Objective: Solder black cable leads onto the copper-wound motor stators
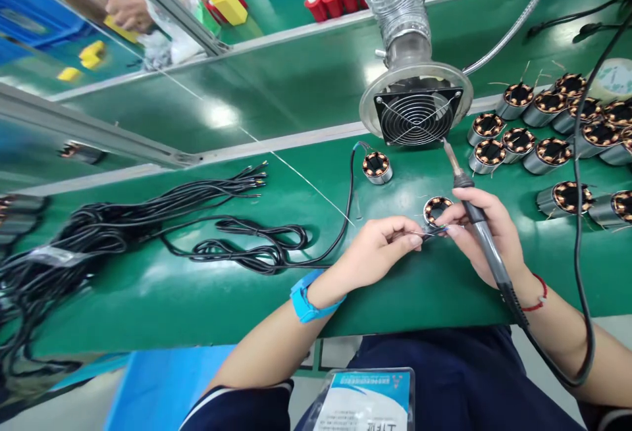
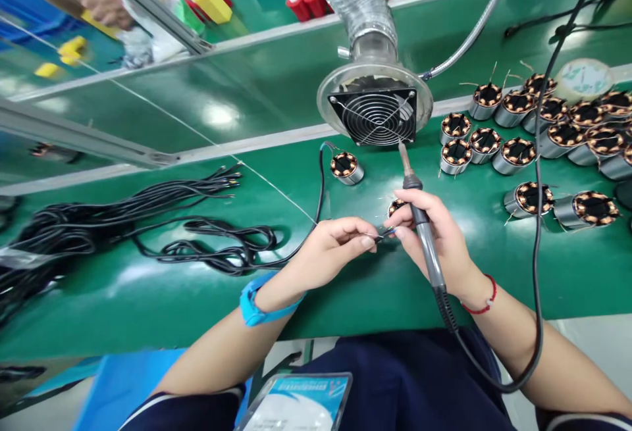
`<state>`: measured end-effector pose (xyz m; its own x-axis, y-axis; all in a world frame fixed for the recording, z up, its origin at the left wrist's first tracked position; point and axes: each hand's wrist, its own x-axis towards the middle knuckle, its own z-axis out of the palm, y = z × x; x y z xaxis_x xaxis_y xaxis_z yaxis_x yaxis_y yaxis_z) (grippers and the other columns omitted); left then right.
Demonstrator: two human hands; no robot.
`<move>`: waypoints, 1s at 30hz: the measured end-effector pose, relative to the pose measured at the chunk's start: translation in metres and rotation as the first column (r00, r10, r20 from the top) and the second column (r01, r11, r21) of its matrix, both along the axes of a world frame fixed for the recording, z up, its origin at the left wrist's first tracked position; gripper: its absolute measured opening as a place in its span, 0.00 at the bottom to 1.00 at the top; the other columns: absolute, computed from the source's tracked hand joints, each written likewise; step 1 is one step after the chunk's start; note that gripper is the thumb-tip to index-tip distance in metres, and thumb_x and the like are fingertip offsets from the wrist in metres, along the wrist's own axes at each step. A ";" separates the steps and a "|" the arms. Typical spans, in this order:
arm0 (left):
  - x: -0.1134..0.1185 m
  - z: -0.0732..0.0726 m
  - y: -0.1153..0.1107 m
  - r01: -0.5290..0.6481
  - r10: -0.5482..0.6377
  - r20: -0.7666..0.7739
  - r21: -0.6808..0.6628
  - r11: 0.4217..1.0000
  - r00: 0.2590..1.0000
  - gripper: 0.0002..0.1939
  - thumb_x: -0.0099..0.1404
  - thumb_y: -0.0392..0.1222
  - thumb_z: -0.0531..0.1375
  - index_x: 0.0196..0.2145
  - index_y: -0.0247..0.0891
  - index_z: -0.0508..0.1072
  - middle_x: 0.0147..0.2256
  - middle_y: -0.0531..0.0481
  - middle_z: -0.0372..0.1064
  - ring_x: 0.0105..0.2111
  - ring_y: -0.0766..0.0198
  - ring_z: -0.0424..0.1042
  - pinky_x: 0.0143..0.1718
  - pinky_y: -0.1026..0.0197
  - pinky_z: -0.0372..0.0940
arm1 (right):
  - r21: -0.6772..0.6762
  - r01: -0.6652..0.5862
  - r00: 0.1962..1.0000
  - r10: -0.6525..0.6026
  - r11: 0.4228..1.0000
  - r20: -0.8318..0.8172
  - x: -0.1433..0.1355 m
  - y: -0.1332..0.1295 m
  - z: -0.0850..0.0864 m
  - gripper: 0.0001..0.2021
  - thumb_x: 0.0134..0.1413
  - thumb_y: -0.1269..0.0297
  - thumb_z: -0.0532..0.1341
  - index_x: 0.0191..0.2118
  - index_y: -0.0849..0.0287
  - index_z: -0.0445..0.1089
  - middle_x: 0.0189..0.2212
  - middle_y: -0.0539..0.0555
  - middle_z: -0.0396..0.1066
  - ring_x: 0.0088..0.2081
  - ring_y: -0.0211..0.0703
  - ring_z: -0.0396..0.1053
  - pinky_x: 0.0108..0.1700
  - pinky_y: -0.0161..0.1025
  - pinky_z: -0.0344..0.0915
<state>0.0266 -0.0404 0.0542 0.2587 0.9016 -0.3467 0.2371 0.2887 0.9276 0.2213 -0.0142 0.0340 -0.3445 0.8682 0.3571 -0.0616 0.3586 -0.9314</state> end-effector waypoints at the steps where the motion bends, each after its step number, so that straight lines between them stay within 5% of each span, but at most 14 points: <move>1: 0.000 0.000 0.000 -0.004 0.004 0.029 -0.012 1.000 1.000 0.12 0.61 0.46 0.60 0.34 0.33 0.74 0.29 0.49 0.72 0.25 0.70 0.63 0.29 0.66 0.58 | -0.001 0.000 1.000 0.000 1.000 0.004 0.000 0.000 0.000 0.21 0.59 0.73 0.60 0.56 0.49 0.61 0.36 0.49 0.73 0.38 0.37 0.73 0.44 0.40 0.73; 8: -0.002 -0.002 0.003 -0.005 0.012 0.153 -0.042 0.999 0.988 0.10 0.59 0.44 0.61 0.32 0.32 0.73 0.27 0.50 0.70 0.28 0.70 0.65 0.32 0.66 0.60 | 0.021 -0.015 0.999 0.014 1.000 0.049 0.002 0.000 -0.001 0.21 0.59 0.71 0.61 0.57 0.50 0.60 0.36 0.50 0.74 0.38 0.39 0.73 0.46 0.42 0.72; 12: 0.000 -0.003 0.001 -0.023 0.029 0.145 -0.040 0.999 0.989 0.12 0.59 0.47 0.62 0.32 0.33 0.72 0.27 0.52 0.68 0.26 0.71 0.62 0.29 0.66 0.58 | -0.034 -0.025 0.999 0.026 0.999 0.023 0.000 -0.001 -0.001 0.20 0.59 0.72 0.60 0.55 0.49 0.61 0.34 0.48 0.72 0.33 0.35 0.73 0.38 0.36 0.74; 27: 0.011 0.004 -0.010 0.016 0.010 -0.083 0.305 0.952 0.997 0.14 0.67 0.43 0.55 0.27 0.34 0.71 0.26 0.53 0.66 0.30 0.69 0.63 0.35 0.65 0.59 | 0.138 -0.027 0.995 0.013 0.990 0.103 -0.007 -0.006 0.000 0.26 0.57 0.74 0.60 0.59 0.48 0.58 0.34 0.48 0.69 0.34 0.37 0.70 0.37 0.37 0.73; 30: 0.013 0.010 -0.013 0.017 -0.022 0.033 0.162 0.987 0.999 0.11 0.67 0.44 0.54 0.32 0.35 0.70 0.28 0.52 0.68 0.29 0.69 0.66 0.33 0.65 0.61 | 0.142 -0.010 0.995 -0.004 0.990 0.102 -0.009 -0.009 0.003 0.24 0.58 0.73 0.60 0.58 0.49 0.59 0.33 0.48 0.69 0.32 0.36 0.69 0.35 0.37 0.72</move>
<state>0.0398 -0.0535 0.0646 0.2860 0.9398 -0.1872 0.2080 0.1298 0.9695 0.2122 -0.0236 0.0366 -0.3880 0.8100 0.4398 0.0301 0.4880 -0.8723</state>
